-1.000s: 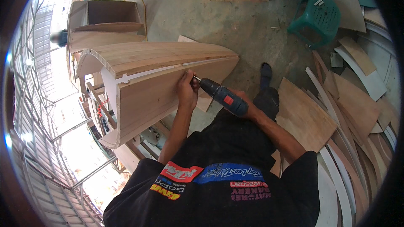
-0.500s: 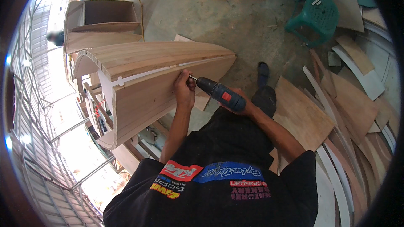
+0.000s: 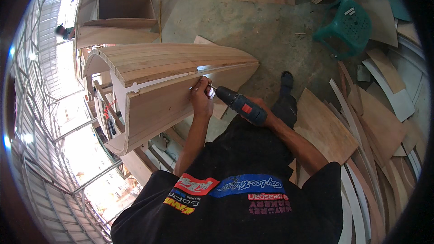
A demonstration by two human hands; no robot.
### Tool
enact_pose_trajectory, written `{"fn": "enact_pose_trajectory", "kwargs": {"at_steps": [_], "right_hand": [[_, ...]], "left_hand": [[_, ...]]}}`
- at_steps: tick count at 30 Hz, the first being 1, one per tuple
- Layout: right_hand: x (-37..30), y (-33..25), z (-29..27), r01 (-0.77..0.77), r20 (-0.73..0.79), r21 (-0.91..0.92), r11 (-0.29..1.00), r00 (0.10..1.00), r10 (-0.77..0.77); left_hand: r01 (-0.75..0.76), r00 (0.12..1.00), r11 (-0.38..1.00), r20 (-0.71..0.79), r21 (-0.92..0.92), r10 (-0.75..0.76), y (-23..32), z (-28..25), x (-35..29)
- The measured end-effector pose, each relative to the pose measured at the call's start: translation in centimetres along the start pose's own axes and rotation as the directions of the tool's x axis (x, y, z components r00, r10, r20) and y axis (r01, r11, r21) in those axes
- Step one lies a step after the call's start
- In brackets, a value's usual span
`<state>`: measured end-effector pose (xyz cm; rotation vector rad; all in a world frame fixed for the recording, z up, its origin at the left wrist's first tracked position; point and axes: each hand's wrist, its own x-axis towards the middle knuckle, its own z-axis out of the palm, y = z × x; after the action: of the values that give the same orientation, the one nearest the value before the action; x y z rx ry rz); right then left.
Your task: The person uses a drill to drive screws into individual wooden slats on a curved frame and then reaches for more screws from a small container.
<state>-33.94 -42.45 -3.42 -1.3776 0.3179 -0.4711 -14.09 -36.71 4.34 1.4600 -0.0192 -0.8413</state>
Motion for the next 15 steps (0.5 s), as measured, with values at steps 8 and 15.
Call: {"fn": "enact_pose_trajectory", "kwargs": {"at_steps": [8, 15], "right_hand": [[-0.08, 0.84, 0.16, -0.002, -0.009, -0.005, 1.000, 1.000, 0.002], [0.03, 0.81, -0.07, -0.003, 0.033, -0.029, 1.000, 0.999, 0.004]], "left_hand": [[0.007, 1.000, 1.000, -0.021, -0.009, -0.007, 0.19, 0.24, -0.24], [0.024, 1.000, 0.999, 0.003, -0.032, -0.024, -0.16, -0.30, 0.05]]}}
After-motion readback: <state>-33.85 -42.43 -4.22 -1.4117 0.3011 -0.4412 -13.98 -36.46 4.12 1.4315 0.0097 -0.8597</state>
